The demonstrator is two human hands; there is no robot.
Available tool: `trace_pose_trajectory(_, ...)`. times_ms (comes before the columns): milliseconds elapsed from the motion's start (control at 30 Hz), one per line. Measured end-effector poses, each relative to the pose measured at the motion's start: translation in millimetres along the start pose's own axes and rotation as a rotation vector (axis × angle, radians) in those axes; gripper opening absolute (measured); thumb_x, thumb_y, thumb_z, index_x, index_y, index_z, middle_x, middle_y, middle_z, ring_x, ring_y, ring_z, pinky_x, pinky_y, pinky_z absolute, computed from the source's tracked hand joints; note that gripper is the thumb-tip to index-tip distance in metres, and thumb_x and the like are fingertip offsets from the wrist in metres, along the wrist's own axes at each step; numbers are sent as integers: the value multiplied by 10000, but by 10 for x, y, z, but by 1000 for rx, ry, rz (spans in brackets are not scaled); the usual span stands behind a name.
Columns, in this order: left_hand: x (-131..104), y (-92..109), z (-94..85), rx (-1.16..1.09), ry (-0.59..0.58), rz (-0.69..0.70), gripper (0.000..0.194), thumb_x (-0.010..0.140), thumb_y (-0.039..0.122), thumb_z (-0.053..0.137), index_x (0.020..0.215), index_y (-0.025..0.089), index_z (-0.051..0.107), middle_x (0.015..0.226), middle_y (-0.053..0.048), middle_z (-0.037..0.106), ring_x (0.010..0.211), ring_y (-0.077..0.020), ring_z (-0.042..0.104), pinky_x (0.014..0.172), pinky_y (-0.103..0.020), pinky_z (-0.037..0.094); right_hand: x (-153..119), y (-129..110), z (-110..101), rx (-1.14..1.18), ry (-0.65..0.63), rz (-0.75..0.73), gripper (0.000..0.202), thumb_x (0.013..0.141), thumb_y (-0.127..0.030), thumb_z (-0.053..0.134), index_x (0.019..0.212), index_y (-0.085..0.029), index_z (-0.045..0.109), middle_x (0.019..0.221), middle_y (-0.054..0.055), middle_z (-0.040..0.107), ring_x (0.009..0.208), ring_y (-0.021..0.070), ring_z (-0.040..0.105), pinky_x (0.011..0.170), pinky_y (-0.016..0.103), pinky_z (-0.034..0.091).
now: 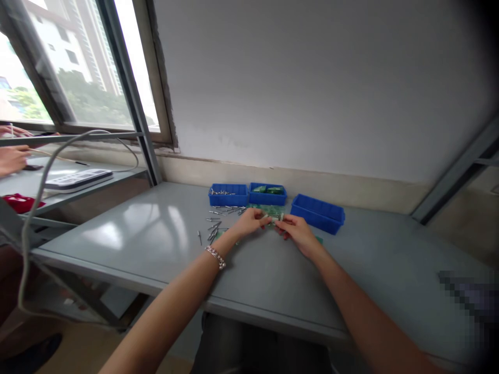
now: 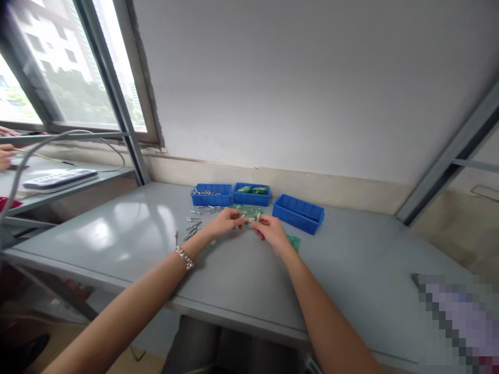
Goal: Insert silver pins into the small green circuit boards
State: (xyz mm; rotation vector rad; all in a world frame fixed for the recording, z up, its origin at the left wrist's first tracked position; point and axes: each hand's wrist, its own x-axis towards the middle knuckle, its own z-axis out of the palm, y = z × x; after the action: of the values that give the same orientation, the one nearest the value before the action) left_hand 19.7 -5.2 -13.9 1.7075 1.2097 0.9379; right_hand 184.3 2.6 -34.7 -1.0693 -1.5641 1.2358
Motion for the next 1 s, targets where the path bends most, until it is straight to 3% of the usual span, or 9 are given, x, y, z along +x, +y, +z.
trace_pose_trajectory(367, -17, 38, -10, -58, 23, 50, 222, 691, 301, 553, 606, 100, 509, 564, 0, 467, 549, -85, 388, 532, -220, 283, -35, -65, 35, -20, -7, -64, 246, 640, -372, 602, 764, -165, 555, 618, 4, 520, 513, 107, 442, 418, 211, 308)
trace_pose_trajectory(1000, 17, -41, -13, 94, 31, 58, 376, 745, 442, 462, 559, 115, 446, 522, 12, 410, 493, -72, 322, 486, -219, 234, -25, -37, 34, -9, 60, -50, 282, 627, -417, 600, 725, -156, 559, 644, 19, 528, 545, 114, 451, 429, 209, 305)
